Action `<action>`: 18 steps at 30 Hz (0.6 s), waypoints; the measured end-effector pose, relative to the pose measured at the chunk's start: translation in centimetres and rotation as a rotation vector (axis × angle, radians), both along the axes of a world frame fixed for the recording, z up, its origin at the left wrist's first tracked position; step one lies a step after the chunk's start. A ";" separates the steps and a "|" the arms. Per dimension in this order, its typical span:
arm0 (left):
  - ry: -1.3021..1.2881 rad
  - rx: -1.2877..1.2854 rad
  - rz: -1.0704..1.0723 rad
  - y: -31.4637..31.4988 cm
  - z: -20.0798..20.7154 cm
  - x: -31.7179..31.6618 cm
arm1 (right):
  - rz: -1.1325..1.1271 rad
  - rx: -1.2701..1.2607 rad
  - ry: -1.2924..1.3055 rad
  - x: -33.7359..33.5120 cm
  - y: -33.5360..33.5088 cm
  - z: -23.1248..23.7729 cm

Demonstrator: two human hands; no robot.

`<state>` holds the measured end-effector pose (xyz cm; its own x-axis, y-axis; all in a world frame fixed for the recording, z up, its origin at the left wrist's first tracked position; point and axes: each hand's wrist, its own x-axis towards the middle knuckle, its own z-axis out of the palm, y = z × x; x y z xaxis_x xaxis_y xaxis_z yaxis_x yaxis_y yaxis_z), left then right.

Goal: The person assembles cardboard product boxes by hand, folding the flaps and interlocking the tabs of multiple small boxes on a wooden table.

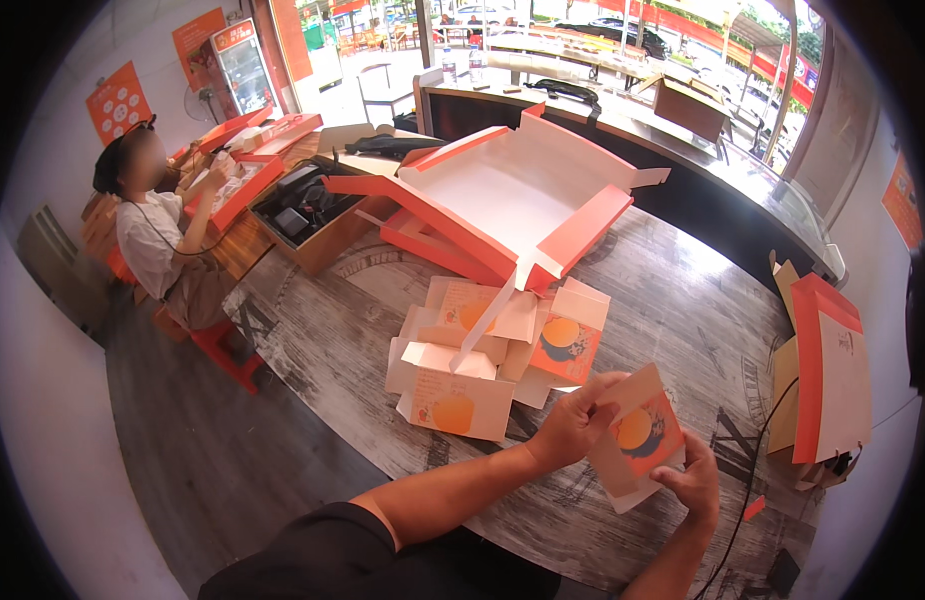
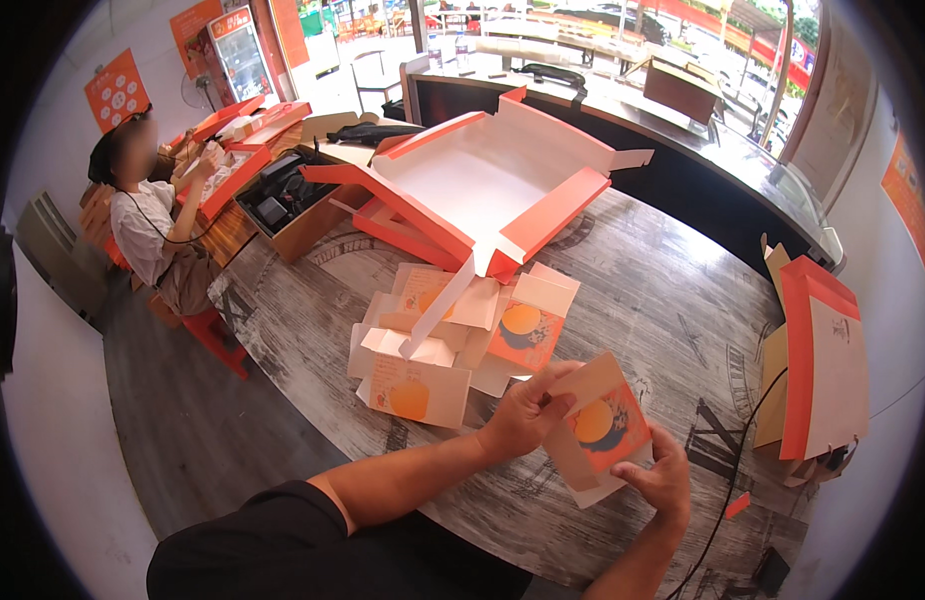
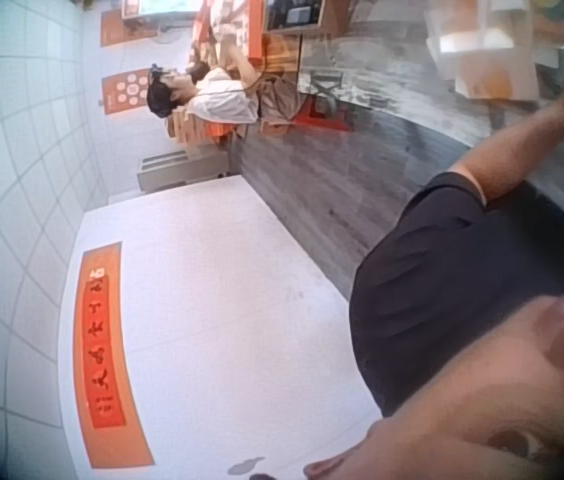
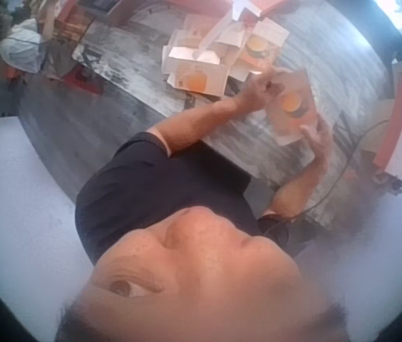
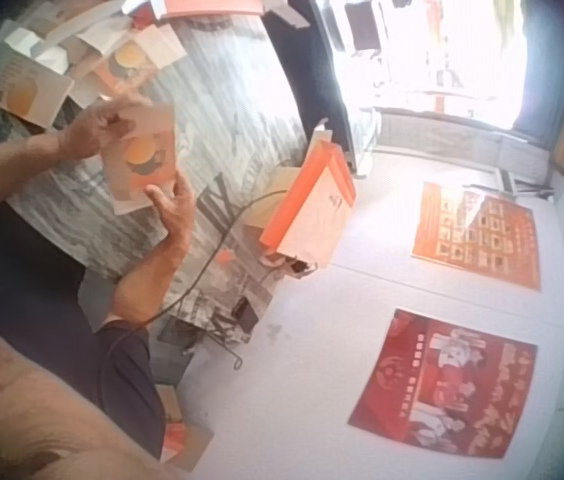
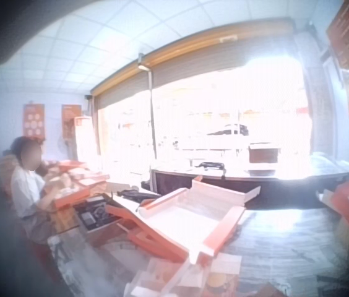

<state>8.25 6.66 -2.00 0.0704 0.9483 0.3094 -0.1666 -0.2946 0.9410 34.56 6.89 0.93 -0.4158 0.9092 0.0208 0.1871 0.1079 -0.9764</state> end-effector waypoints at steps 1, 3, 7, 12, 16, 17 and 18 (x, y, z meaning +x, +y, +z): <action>-0.002 0.014 0.007 0.0 0.0 0.0 | 0.000 -0.033 0.011 0.1 0.1 0.0; 0.072 0.110 0.037 0.0 0.1 -0.1 | -0.022 -0.085 0.023 0.0 0.1 0.1; 0.118 0.192 0.087 -0.2 1.0 0.2 | -0.086 -0.100 -0.003 -1.4 -0.6 1.4; 0.017 -0.016 0.035 -0.2 0.5 -0.5 | -0.156 -0.120 0.096 -1.2 -0.3 -0.1; -0.314 -0.075 -0.083 0.5 0.2 -0.5 | -0.237 0.029 0.317 -1.7 -0.4 0.5; -0.328 -0.115 -0.109 0.4 0.5 -0.3 | -0.281 0.055 0.355 -1.7 -0.4 0.5; -0.336 -0.155 -0.131 0.2 1.0 -0.2 | -0.321 0.079 0.401 -2.3 -0.4 0.4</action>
<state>8.02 6.90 -0.99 0.1129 0.9754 0.1892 -0.4993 -0.1090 0.8596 32.21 6.54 1.31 -0.0614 0.9788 0.1954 -0.1645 0.1832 -0.9692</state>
